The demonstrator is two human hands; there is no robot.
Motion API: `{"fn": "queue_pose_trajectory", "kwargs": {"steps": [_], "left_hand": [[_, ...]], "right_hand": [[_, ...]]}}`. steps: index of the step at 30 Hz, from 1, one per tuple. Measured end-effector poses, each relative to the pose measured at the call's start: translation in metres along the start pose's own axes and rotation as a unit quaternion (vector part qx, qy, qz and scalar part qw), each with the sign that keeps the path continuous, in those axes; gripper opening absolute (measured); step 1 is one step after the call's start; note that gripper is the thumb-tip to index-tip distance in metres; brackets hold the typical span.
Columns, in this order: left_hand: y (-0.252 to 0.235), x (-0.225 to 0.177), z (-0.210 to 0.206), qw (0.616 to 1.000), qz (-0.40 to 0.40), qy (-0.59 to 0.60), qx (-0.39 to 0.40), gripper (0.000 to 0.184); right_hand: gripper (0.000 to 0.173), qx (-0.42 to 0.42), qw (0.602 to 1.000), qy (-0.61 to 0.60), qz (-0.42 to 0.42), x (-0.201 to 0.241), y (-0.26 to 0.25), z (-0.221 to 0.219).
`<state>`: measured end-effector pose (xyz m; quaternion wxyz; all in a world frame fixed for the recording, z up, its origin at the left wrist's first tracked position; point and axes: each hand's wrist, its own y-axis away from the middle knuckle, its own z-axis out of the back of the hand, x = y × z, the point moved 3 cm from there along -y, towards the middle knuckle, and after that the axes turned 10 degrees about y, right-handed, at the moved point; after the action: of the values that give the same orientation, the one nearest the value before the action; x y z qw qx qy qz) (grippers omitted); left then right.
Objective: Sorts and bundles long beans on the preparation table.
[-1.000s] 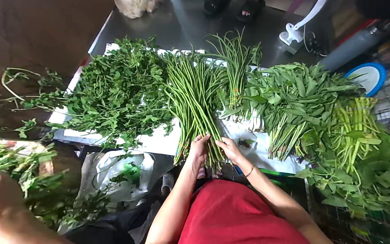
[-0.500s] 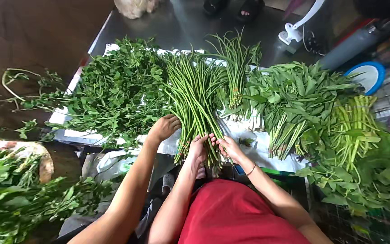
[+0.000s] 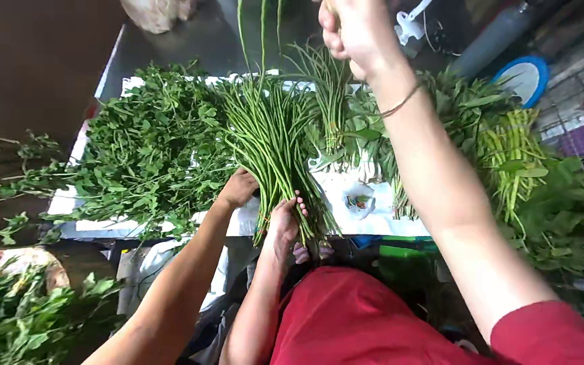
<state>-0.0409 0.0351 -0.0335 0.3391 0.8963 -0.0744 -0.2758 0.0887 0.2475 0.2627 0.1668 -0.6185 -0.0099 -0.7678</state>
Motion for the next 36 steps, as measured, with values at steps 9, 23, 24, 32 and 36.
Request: {"fn": "queue_pose_trajectory", "kwargs": {"steps": [9, 23, 24, 32, 36], "left_hand": [[0.014, -0.017, -0.002, 0.998, -0.019, -0.062, 0.003, 0.025], [0.016, -0.022, 0.004, 0.995, -0.038, -0.094, -0.017, 0.026], [0.017, -0.023, 0.005, 0.995, -0.039, -0.096, -0.014, 0.027], [0.017, -0.029, 0.013, 0.992, -0.042, -0.118, -0.006, 0.027], [0.016, -0.022, 0.013, 0.993, -0.040, -0.109, -0.012, 0.027]], "right_hand": [[0.044, 0.024, 0.934, 0.246, -0.257, -0.207, 0.201, -0.050], [0.041, 0.153, 0.848, 0.300, -0.410, -0.272, 0.244, -0.040], [0.041, 0.164, 0.843, 0.314, -0.404, -0.272, 0.246, -0.037], [0.031, 0.115, 0.875, 0.435, -0.180, -0.223, 0.251, -0.032], [0.031, 0.252, 0.859, 0.369, -0.250, -0.253, 0.240, -0.060]]}}
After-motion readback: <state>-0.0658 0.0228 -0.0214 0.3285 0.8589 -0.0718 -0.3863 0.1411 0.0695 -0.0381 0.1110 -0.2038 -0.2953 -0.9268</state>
